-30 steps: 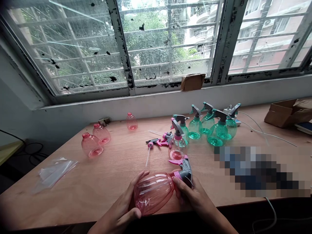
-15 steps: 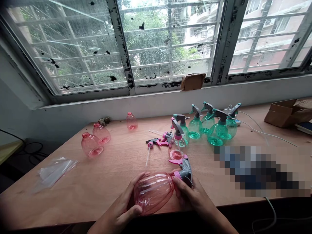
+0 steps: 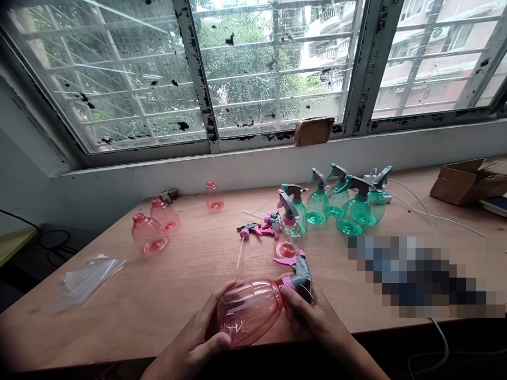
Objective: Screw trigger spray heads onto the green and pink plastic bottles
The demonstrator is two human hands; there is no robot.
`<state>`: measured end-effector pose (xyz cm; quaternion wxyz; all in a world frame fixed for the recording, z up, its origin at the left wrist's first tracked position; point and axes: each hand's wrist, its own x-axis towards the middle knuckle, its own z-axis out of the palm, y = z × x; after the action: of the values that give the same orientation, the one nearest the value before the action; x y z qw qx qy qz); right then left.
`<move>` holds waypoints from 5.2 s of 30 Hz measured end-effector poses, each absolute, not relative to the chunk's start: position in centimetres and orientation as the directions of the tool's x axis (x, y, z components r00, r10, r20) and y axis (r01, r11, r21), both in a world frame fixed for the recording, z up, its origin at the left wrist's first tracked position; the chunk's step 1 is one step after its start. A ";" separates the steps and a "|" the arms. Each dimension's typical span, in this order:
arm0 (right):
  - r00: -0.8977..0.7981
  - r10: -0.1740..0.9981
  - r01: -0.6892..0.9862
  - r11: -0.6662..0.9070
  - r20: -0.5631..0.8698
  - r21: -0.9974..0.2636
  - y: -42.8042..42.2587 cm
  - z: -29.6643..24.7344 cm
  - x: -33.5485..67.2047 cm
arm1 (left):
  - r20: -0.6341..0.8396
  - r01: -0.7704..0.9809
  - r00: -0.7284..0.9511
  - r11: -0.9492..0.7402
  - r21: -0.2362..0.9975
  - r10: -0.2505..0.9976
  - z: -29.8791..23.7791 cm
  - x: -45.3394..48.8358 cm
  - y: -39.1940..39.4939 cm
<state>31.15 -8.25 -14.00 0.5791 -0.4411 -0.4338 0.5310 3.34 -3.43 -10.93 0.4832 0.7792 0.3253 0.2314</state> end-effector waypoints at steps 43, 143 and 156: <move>0.018 0.999 -0.234 0.053 0.050 -0.971 -8.2 -14.2 31.5 | 0.031 0.295 0.683 -0.315 0.902 0.729 -11.3 3.3 -3.3; 0.020 1.000 -0.240 -0.010 -0.015 -0.971 -8.5 -14.0 31.5 | 0.064 0.258 0.703 -0.338 0.905 0.708 -10.6 3.7 -3.6; -0.024 1.000 -0.195 -0.007 -0.002 -0.981 -8.2 -14.2 31.8 | 0.024 0.326 0.665 -0.318 0.890 0.747 -10.9 4.1 -3.7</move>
<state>31.81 -8.17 -14.21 0.5395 -0.4438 -0.4533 0.5536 4.12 -3.66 -10.88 0.4721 0.7807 0.3434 0.2230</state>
